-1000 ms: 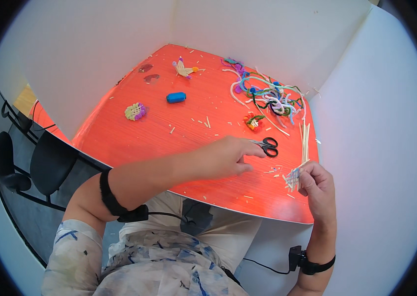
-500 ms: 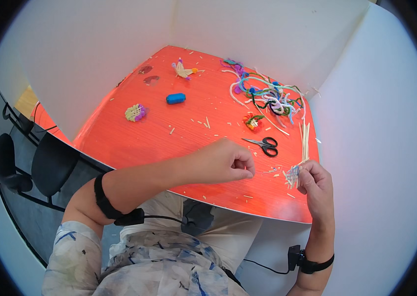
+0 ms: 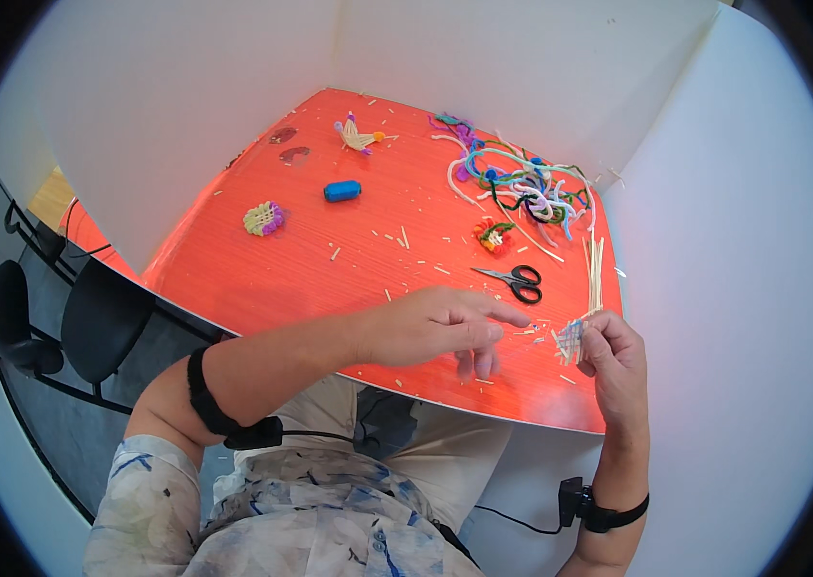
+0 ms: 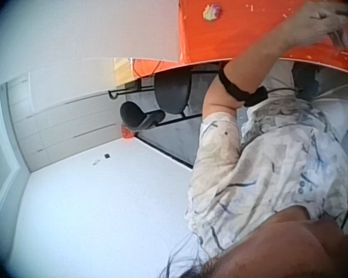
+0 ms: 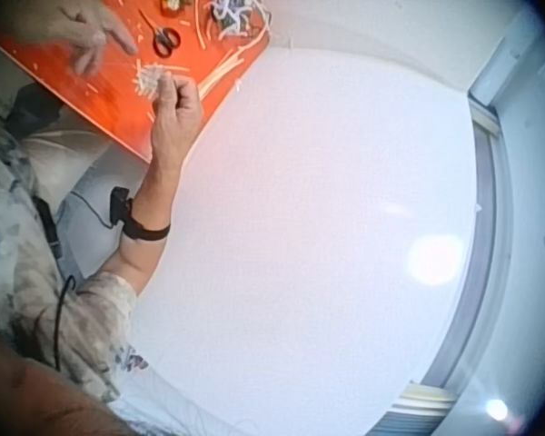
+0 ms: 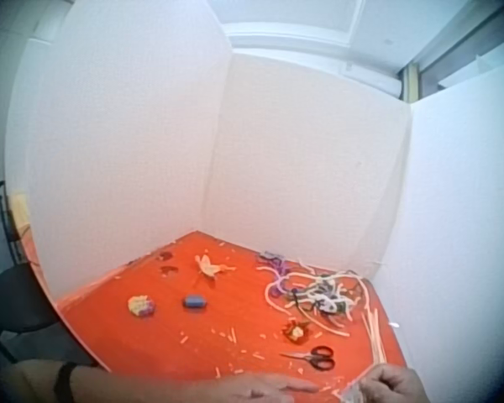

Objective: Weave bamboo strips through a pre-formed frame to create a craft item.

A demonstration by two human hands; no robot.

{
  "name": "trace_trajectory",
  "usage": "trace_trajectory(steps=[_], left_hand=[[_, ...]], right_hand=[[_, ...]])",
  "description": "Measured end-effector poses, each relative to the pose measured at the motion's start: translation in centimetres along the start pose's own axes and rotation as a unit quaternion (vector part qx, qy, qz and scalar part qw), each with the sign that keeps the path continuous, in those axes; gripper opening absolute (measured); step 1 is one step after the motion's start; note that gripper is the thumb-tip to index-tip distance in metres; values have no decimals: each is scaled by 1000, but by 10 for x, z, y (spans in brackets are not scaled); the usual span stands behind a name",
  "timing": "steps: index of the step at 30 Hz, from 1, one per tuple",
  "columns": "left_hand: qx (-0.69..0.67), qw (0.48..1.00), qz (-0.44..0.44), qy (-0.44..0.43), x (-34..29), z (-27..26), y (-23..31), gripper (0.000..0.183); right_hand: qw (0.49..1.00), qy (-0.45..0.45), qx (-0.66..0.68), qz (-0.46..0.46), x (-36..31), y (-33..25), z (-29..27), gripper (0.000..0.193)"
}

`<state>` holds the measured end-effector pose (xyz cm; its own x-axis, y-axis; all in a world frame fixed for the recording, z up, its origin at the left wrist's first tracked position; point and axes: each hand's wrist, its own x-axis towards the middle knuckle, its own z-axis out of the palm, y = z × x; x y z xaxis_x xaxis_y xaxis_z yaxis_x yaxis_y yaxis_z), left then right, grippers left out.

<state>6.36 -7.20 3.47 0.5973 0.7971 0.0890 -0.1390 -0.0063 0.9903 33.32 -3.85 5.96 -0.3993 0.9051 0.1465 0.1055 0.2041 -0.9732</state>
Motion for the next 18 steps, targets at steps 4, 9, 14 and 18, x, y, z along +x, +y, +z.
trace_trajectory(steps=[4, 9, 14, 18], left_hand=[[-24, 996, -90, -5, 7, 6, 4, 33], [-120, 986, -112, -13, 11, 12, -12, 14], [-85, 990, -116, -8, 11, 12, -12, 19], [6, 992, -115, 45, 10, 3, -12, 24]], right_hand=[[1000, -5, 6, -1, 1, 0, 2, 15], [999, -17, 28, -11, 5, 0, 7, 14], [999, -26, 34, 0, 9, 4, 13, 14], [998, -48, 33, -6, 14, 8, 19, 13]])
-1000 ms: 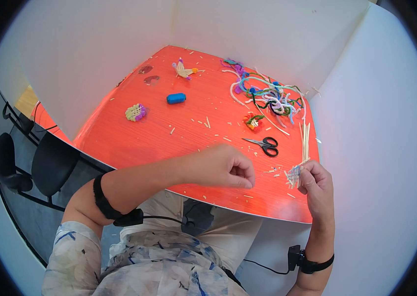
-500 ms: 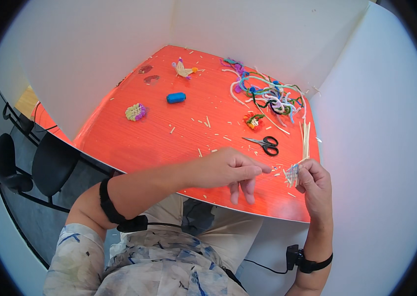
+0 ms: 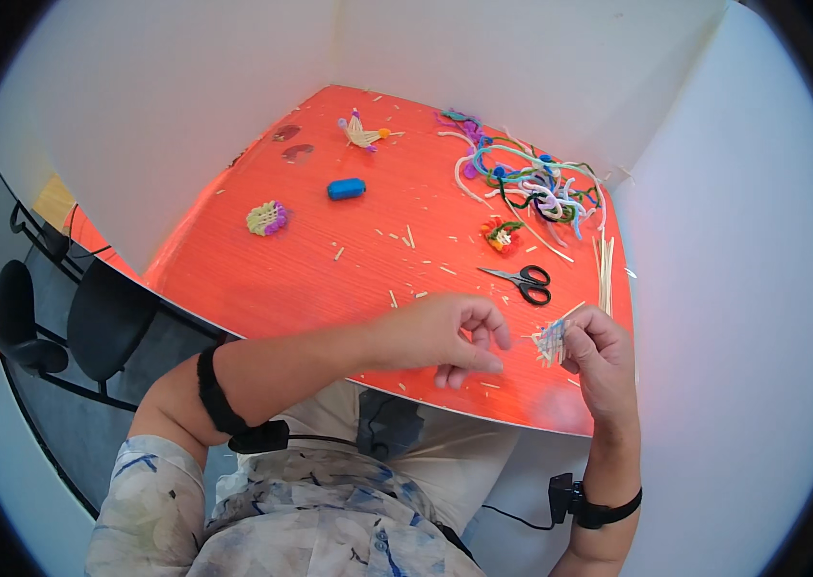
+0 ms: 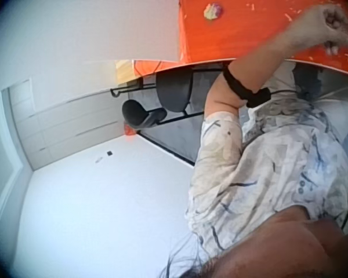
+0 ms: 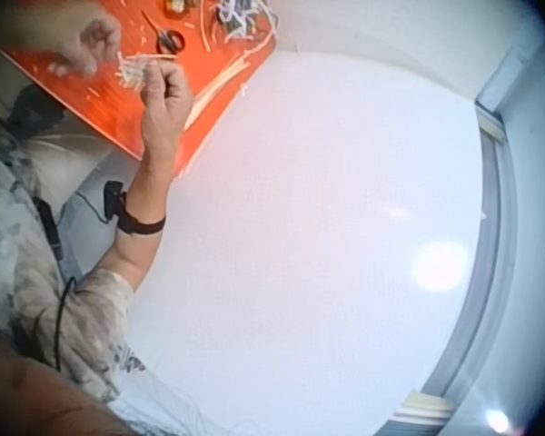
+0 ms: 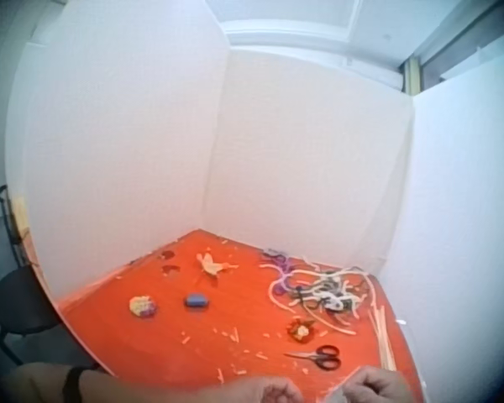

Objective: Weave bamboo strips through a pre-formed frame to create a craft item.

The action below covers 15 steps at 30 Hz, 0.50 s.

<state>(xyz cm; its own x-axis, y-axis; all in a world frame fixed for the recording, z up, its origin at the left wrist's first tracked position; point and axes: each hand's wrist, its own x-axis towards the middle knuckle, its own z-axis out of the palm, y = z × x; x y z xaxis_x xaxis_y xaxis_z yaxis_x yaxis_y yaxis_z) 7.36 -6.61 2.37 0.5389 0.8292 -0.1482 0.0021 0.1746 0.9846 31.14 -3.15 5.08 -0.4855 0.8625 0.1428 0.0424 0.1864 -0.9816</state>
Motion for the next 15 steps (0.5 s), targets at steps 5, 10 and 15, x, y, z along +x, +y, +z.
trace_trajectory(steps=[5, 10, 15], left_hand=[[72, 995, 4, 65, 0, -22, -1, 17], [181, 975, 47, 121, -8, -30, 5, 15], [129, 974, 106, 156, -6, -38, 5, 18]], right_hand=[[998, -38, -42, 27, 5, 7, 1, 13], [995, -24, -98, 22, 9, 10, 0, 13], [990, -19, -142, 12, 12, 9, 4, 13]])
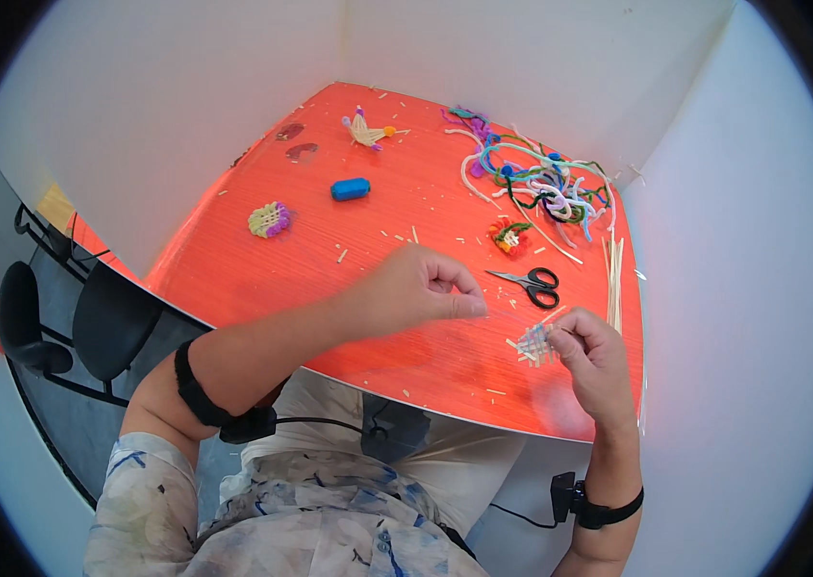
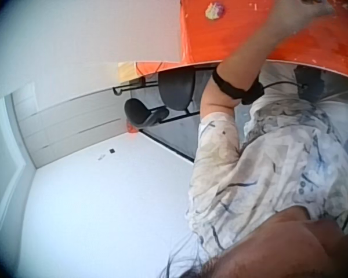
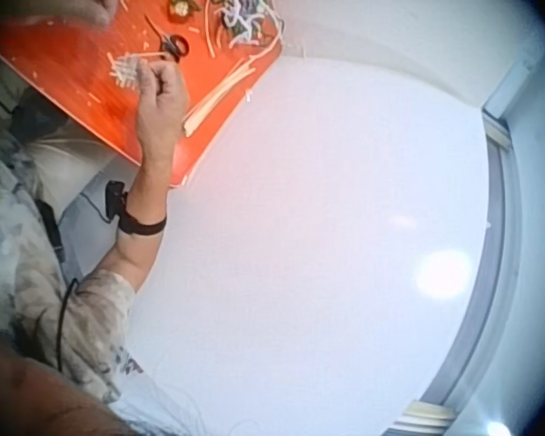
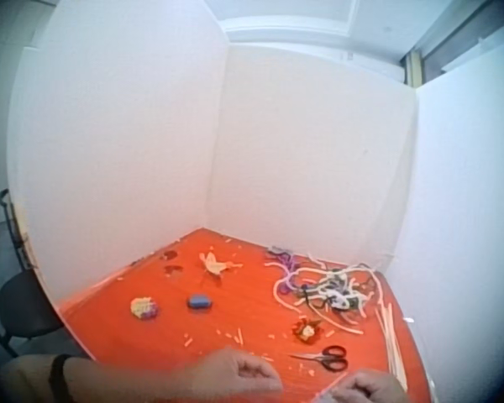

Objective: Weave bamboo strips through a pre-formed frame to create a craft item.

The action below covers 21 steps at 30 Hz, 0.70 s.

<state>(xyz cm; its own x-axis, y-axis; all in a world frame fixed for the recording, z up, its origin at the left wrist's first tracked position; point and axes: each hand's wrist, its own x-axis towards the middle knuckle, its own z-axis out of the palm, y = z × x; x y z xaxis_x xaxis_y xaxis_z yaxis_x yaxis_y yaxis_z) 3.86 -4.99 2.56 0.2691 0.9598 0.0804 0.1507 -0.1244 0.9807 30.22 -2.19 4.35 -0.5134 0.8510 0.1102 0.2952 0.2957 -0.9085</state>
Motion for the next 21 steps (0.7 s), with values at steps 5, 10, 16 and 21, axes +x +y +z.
trace_trajectory(steps=[5, 10, 16, 21], left_hand=[[5, 996, -81, 23, -2, -5, 16, 23], [-7, 993, -108, 41, -1, -5, 16, 24], [-17, 993, -111, 41, 2, 2, 21, 21], [73, 993, 51, 77, 8, 2, 11, 13]], right_hand=[[998, 7, -58, -28, -1, 2, 1, 12], [993, -8, -105, -60, -2, -4, 5, 11], [983, -45, -165, -70, -2, -16, 10, 10], [973, -56, -205, -86, -3, -21, 13, 11]])
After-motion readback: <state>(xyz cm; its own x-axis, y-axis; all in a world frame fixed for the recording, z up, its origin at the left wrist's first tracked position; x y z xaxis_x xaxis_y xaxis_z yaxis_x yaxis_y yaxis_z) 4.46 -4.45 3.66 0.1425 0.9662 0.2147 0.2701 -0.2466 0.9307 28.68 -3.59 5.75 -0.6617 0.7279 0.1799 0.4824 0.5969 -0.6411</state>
